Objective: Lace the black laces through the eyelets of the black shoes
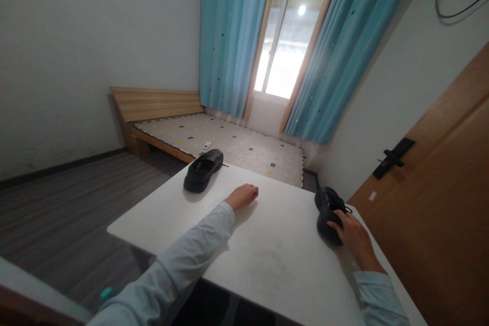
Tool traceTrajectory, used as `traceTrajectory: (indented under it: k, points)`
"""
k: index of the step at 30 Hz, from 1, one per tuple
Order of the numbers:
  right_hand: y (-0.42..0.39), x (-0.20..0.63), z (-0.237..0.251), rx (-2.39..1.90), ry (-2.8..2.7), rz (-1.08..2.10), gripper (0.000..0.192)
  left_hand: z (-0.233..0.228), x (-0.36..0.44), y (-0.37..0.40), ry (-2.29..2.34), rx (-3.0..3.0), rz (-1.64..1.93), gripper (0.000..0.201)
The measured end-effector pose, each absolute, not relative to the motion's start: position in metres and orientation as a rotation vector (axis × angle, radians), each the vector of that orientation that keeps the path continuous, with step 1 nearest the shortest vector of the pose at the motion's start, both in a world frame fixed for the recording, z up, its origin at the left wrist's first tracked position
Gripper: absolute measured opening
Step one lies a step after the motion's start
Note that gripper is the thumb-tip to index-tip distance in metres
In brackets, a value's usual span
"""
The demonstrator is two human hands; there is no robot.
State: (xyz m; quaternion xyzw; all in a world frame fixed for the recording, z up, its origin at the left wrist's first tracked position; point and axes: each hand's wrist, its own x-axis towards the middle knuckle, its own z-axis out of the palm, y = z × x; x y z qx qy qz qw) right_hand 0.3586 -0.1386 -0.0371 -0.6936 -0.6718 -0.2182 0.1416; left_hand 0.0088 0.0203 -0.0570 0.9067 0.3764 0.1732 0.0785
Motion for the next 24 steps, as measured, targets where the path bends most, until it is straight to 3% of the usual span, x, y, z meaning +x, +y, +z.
traceTrajectory:
  k: [9, 13, 18, 24]
  points:
    - [-0.14, 0.378, -0.049, -2.003, -1.877, -0.455, 0.026, -0.06, 0.01, 0.022, 1.125, 2.724, 0.494, 0.017]
    - [-0.137, 0.374, -0.041, -2.096, -1.98, -0.535, 0.025, -0.059, 0.009, 0.021, 1.122, 2.736, 0.487, 0.017]
    - [-0.133, 0.348, -0.018, -2.237, -2.038, -0.757, 0.007, -0.056, 0.008, 0.019, 1.123, 2.754, 0.468, 0.016]
    - [-0.12, 0.288, 0.008, -2.102, -2.076, -0.747, 0.009, -0.047, 0.003, 0.019, 1.23, 2.743, 0.459, 0.017]
